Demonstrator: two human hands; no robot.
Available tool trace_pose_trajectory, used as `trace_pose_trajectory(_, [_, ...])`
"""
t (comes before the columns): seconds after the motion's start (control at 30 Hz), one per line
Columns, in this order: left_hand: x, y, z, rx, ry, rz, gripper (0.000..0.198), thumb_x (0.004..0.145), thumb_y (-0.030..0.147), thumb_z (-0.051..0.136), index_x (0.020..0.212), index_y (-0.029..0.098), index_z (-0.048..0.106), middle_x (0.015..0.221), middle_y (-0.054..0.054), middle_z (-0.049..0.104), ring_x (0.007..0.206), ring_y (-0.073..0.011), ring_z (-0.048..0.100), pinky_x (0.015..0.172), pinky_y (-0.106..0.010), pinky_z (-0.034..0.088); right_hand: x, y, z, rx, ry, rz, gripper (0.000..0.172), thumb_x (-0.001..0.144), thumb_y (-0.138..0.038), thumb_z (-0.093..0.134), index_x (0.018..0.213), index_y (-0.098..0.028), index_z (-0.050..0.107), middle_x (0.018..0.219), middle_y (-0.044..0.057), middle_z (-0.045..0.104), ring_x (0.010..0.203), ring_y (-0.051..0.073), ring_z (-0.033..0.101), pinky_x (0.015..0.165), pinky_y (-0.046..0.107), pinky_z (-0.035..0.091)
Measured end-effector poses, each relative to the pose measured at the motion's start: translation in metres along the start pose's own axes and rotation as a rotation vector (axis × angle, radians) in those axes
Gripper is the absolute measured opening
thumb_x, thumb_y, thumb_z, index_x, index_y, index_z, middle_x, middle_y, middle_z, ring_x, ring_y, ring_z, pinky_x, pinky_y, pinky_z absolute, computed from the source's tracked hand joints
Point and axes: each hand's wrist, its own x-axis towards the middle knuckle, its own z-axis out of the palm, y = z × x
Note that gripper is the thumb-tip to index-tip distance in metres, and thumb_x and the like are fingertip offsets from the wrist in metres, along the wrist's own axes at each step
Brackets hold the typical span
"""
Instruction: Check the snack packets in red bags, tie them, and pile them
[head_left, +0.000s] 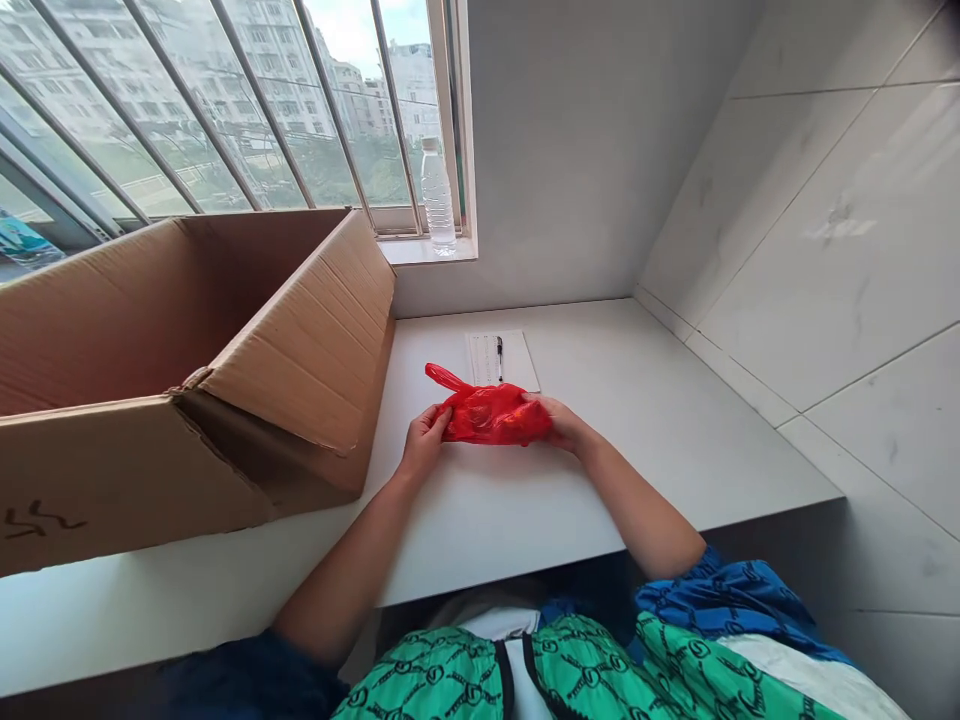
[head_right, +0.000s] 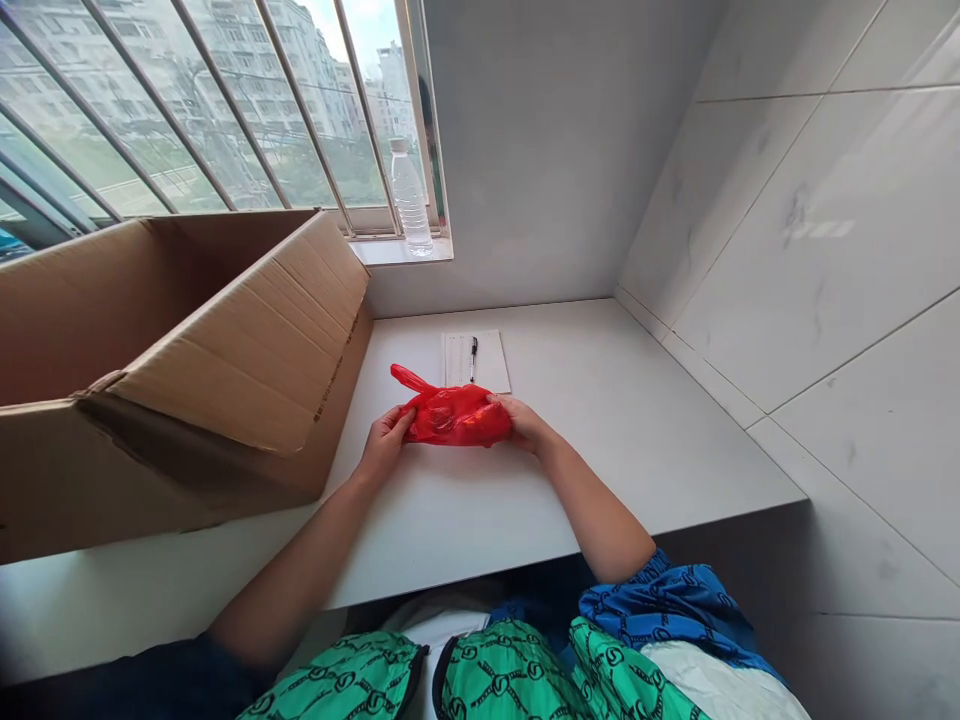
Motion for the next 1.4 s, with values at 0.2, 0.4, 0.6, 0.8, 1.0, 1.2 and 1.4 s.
trace_pose_trajectory(0.2, [0.001, -0.004, -0.001, 0.019, -0.001, 0.009, 0.052, 0.077, 0.058, 0.070, 0.103, 0.013, 0.066, 0.086, -0.005, 0.067, 0.072, -0.0166, 0.059, 0.063, -0.025, 0.051, 0.007, 0.012, 0.001, 0.007, 0.104, -0.044, 0.030, 0.084, -0.033, 0.071, 0.108, -0.016, 0.065, 0.091, 0.007, 0.072, 0.065, 0.016, 0.062, 0.051, 0.026, 0.051])
trace_pose_trajectory(0.4, [0.004, -0.003, 0.002, 0.031, -0.037, 0.015, 0.069, 0.081, 0.056, 0.066, 0.135, 0.019, 0.045, 0.077, -0.001, 0.065, 0.060, -0.0153, 0.057, 0.057, -0.029, 0.053, 0.021, 0.025, 0.005, 0.026, 0.213, -0.153, 0.024, 0.088, -0.041, 0.066, 0.100, -0.020, 0.065, 0.090, 0.004, 0.073, 0.068, 0.014, 0.064, 0.060, 0.026, 0.052])
trace_pose_trajectory(0.6, [0.004, -0.006, 0.001, 0.018, -0.047, 0.015, 0.057, 0.083, 0.053, 0.064, 0.126, 0.018, 0.051, 0.081, -0.002, 0.064, 0.065, -0.0171, 0.061, 0.061, -0.031, 0.056, 0.022, 0.026, 0.014, -0.023, 0.234, -0.238, 0.038, 0.081, -0.052, 0.070, 0.101, -0.021, 0.063, 0.088, 0.002, 0.073, 0.063, 0.015, 0.062, 0.056, 0.025, 0.049])
trace_pose_trajectory(0.8, [-0.002, -0.005, -0.001, -0.018, -0.034, 0.056, 0.050, 0.083, 0.043, 0.064, 0.126, 0.020, 0.053, 0.093, -0.004, 0.068, 0.077, -0.0198, 0.065, 0.072, -0.034, 0.054, 0.000, 0.007, 0.014, -0.157, 0.237, -0.352, 0.047, 0.080, -0.055, 0.070, 0.115, -0.024, 0.061, 0.101, 0.004, 0.073, 0.080, 0.018, 0.068, 0.069, 0.028, 0.055])
trace_pose_trajectory(1.0, [-0.013, 0.013, -0.011, -0.014, -0.050, 0.308, 0.050, 0.095, 0.044, 0.036, 0.131, 0.015, 0.054, 0.071, -0.003, 0.066, 0.087, -0.0241, 0.067, 0.104, -0.047, 0.041, -0.028, -0.018, -0.006, -0.542, 0.212, -0.505, 0.046, 0.093, -0.060, 0.049, 0.106, -0.021, 0.069, 0.082, 0.005, 0.073, 0.101, 0.024, 0.067, 0.090, 0.039, 0.050])
trace_pose_trajectory(1.2, [-0.026, 0.015, 0.005, 0.631, -0.026, 0.485, 0.033, 0.095, 0.038, 0.051, 0.120, 0.021, 0.062, 0.101, -0.006, 0.068, 0.096, -0.0211, 0.064, 0.096, -0.038, 0.047, -0.028, -0.015, -0.010, -0.974, 0.289, -0.572, 0.037, 0.089, -0.054, 0.060, 0.104, -0.022, 0.070, 0.103, 0.007, 0.072, 0.101, 0.023, 0.066, 0.092, 0.039, 0.049])
trace_pose_trajectory(1.4, [-0.038, -0.007, 0.026, 1.228, -0.391, 0.583, 0.073, 0.093, 0.047, 0.054, 0.154, 0.017, 0.026, 0.157, -0.015, 0.033, 0.145, -0.0304, 0.030, 0.120, -0.053, 0.019, -0.014, 0.018, -0.003, -1.476, -0.047, -0.390, 0.073, 0.089, -0.050, 0.059, 0.152, -0.020, 0.036, 0.158, 0.010, 0.035, 0.149, 0.029, 0.024, 0.120, 0.053, 0.021])
